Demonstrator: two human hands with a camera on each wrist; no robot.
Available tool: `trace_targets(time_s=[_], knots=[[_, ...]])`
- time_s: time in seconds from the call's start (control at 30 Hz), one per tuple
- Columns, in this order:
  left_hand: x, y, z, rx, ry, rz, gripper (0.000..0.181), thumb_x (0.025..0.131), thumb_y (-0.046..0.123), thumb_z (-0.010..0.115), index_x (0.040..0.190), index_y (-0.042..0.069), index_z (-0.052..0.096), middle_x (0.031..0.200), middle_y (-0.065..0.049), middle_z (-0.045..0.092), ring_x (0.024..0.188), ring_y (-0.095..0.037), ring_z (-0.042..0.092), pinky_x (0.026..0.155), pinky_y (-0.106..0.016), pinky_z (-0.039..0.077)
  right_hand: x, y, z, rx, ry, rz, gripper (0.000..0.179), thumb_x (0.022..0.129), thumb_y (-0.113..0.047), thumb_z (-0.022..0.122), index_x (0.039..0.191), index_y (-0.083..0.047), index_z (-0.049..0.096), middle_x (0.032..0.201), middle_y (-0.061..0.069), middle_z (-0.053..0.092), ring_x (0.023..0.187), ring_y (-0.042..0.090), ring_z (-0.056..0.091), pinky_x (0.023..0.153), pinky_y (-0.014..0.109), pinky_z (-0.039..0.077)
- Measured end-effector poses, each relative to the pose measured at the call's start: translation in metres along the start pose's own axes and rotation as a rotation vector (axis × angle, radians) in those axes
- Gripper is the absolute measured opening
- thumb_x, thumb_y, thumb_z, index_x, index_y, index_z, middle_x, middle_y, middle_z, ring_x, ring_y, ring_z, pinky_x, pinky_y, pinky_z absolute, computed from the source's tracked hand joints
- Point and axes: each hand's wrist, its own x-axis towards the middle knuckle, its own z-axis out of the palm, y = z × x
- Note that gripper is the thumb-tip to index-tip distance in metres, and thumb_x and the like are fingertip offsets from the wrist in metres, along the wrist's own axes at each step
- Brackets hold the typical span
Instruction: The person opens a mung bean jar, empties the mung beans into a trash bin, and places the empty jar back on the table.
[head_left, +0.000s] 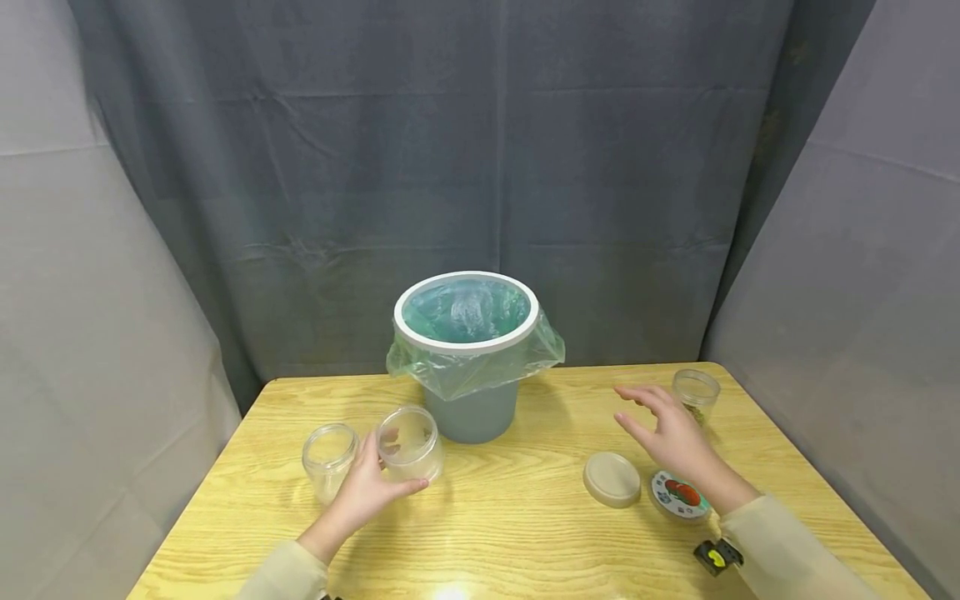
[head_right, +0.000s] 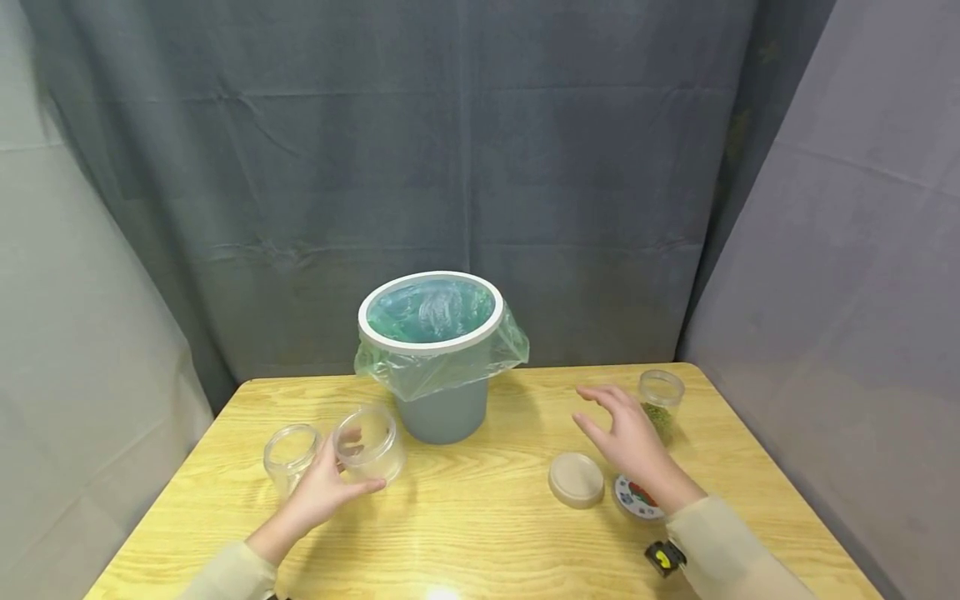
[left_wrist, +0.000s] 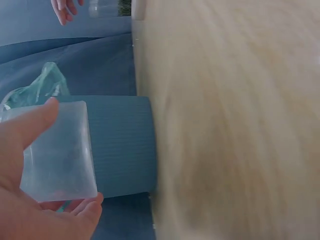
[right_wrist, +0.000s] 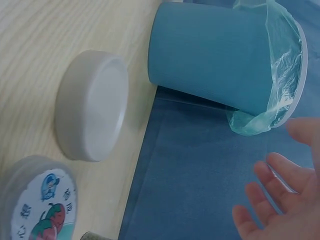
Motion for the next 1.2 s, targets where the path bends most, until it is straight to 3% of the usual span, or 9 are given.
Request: trace_targets(time_s=[0.27,0.6,0.8,1.2], knots=[[-0.002,-0.013,0.007,-0.002,0.006,-0.024,0.093,0.072,0.020,0.095,0.143,-0.004,0.040,0.143,-0.027,0.048,0.132,-0.053,0.050,0.111,-0.060,0.044,-0.010,0.003,0.004,-0.018,-0.037,0.001,0.046,0.101,-0.026,0.068,0.141,-0.003,0.060,0.139,0.022,0.058,0.128,0.046,0.053,0.101,0.066,0.045],[-0.009,-0.021,0.011,0.007,-0.034,-0.050,0.102,0.071,0.018,0.095,0.149,-0.007,0.034,0.147,-0.033,0.046,0.137,-0.056,0.045,0.114,-0.064,0.038,-0.018,0.005,0.016,-0.024,-0.050,-0.034,0.044,0.098,-0.021,0.071,0.138,-0.003,0.062,0.135,0.020,0.060,0.126,0.046,0.055,0.101,0.067,0.045],[-0.009,-0.027,0.013,0.049,-0.025,-0.055,0.101,0.070,0.018,0.095,0.147,-0.009,0.037,0.144,-0.032,0.049,0.133,-0.055,0.048,0.112,-0.064,0.040,-0.021,-0.003,0.017,-0.031,-0.053,-0.081,0.041,0.097,-0.019,0.072,0.134,-0.003,0.065,0.134,0.019,0.062,0.125,0.046,0.056,0.101,0.066,0.046],[-0.008,-0.035,0.013,0.017,-0.051,-0.125,0.099,0.072,0.017,0.093,0.147,-0.009,0.035,0.146,-0.031,0.045,0.135,-0.055,0.044,0.113,-0.067,0.036,-0.029,-0.009,0.023,-0.049,-0.052,-0.095,0.041,0.096,-0.019,0.074,0.134,-0.005,0.066,0.132,0.015,0.064,0.124,0.042,0.059,0.101,0.066,0.046]])
